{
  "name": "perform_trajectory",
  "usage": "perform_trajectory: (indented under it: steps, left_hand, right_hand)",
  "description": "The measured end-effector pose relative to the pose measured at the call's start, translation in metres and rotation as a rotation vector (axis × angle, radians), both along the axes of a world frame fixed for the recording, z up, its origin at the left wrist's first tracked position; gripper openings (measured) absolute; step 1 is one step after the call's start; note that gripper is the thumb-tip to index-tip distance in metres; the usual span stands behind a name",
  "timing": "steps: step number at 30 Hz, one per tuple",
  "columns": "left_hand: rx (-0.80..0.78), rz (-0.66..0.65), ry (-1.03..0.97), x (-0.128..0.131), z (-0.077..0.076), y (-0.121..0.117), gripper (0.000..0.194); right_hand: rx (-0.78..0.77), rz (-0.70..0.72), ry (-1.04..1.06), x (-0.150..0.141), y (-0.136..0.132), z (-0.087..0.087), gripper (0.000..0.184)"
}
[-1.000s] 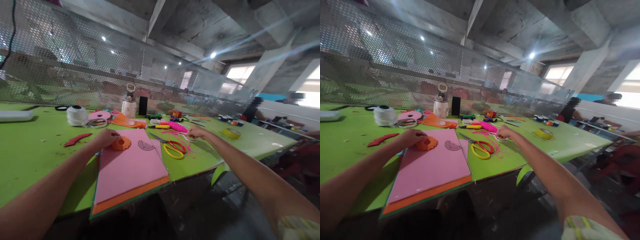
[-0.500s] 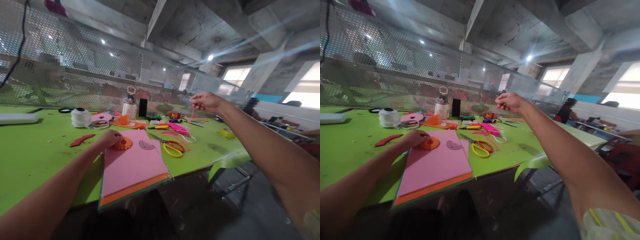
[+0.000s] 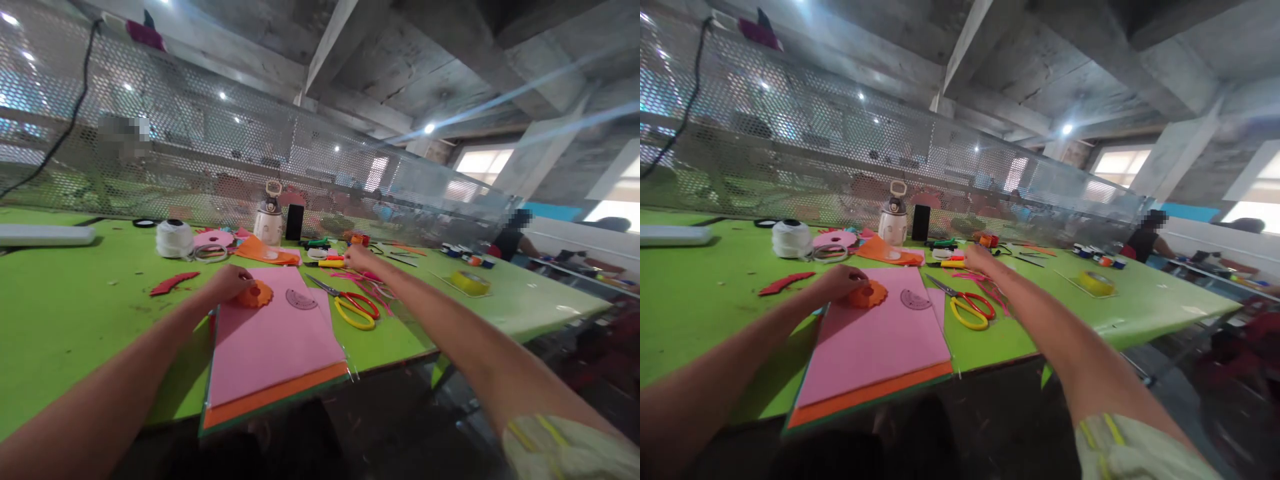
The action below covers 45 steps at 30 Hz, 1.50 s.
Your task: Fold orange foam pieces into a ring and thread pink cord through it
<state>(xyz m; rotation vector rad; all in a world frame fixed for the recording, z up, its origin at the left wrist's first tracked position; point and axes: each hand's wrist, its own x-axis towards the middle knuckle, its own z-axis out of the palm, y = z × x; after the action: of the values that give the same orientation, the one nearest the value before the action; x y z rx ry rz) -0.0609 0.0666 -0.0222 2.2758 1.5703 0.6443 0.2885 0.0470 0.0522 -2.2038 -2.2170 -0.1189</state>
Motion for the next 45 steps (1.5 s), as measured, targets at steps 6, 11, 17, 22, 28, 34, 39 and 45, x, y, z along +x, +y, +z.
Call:
perform_trajectory:
  steps: [6,11,17,22,28,34,39,45]
  left_hand:
    - [-0.002,-0.028,0.029,0.000,0.000,-0.001,0.030]
    - [-0.018,-0.022,0.024,0.001,0.000,0.002,0.029]
    - [-0.037,0.000,-0.035,0.001,-0.001,0.002,0.024]
    - [-0.033,0.031,-0.166,0.002,-0.002,0.003,0.035]
    - [-0.021,-0.116,-0.462,0.019,0.021,-0.026,0.051]
    - [-0.449,-0.534,-1.142,0.032,0.030,-0.045,0.042]
    - [-0.447,-0.452,-1.171,0.019,0.030,-0.036,0.031]
    - [-0.485,-0.438,-1.207,0.013,0.033,-0.033,0.029]
  right_hand:
    - [-0.108,-0.054,0.170,-0.016,0.030,-0.054,0.032]
    - [-0.108,-0.025,0.402,-0.009,0.037,-0.048,0.033]
    - [-0.016,0.057,0.723,-0.003,0.033,0.005,0.028]
    - [0.033,0.171,0.952,-0.021,0.018,0.044,0.016]
    - [-0.117,0.409,1.086,-0.091,-0.014,0.049,0.019]
    - [-0.219,0.520,1.177,-0.149,-0.031,0.023,0.026]
    - [-0.179,0.459,1.312,-0.148,-0.023,0.008,0.029]
    - [-0.317,0.388,1.387,-0.130,-0.034,0.003,0.035]
